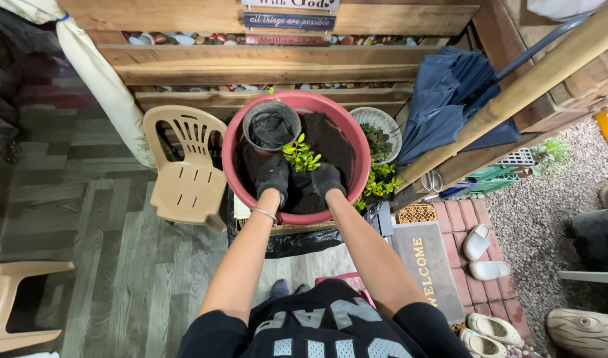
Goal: Planting small decorative plants into a larger pot filled with soil.
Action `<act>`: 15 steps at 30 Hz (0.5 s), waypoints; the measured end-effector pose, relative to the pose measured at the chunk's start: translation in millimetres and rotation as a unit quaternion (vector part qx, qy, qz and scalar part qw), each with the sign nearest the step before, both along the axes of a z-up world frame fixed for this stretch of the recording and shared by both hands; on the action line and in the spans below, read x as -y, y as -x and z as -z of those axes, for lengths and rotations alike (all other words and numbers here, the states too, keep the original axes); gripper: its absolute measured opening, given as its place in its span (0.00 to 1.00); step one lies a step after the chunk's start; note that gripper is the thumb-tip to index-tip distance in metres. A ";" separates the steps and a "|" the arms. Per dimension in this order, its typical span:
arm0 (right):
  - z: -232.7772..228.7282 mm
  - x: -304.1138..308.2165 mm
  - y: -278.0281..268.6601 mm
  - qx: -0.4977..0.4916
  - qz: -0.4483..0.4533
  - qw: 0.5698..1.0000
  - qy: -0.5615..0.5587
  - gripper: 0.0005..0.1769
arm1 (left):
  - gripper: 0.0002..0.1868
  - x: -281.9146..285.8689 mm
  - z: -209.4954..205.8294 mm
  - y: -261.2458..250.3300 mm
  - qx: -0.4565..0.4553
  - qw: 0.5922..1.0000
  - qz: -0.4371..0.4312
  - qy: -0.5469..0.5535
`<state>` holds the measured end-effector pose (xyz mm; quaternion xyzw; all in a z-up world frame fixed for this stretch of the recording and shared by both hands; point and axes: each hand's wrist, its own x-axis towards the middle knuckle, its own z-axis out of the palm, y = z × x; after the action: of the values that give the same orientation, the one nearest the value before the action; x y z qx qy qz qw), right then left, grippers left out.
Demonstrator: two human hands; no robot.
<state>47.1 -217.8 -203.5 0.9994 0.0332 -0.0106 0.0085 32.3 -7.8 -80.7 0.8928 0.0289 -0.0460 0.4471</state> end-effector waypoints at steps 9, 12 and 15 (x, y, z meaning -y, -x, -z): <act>-94.5 -25.8 41.4 0.134 0.138 0.893 -0.407 0.15 | 0.25 -5.3 19.0 -9.6 -0.008 0.947 0.048 0.317; -103.6 -28.2 45.0 0.086 0.130 0.820 -0.551 0.13 | 0.26 -6.0 17.5 -11.1 -0.060 0.962 0.047 0.262; -86.3 -21.6 39.1 0.110 0.097 0.800 -0.582 0.13 | 0.25 -2.3 67.0 -27.7 0.000 0.923 0.077 0.378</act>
<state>8.0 -196.3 -117.2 0.8090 -0.0650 0.1199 -0.5717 59.9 -5.6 -147.7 0.6569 -0.0591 -0.0877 0.7465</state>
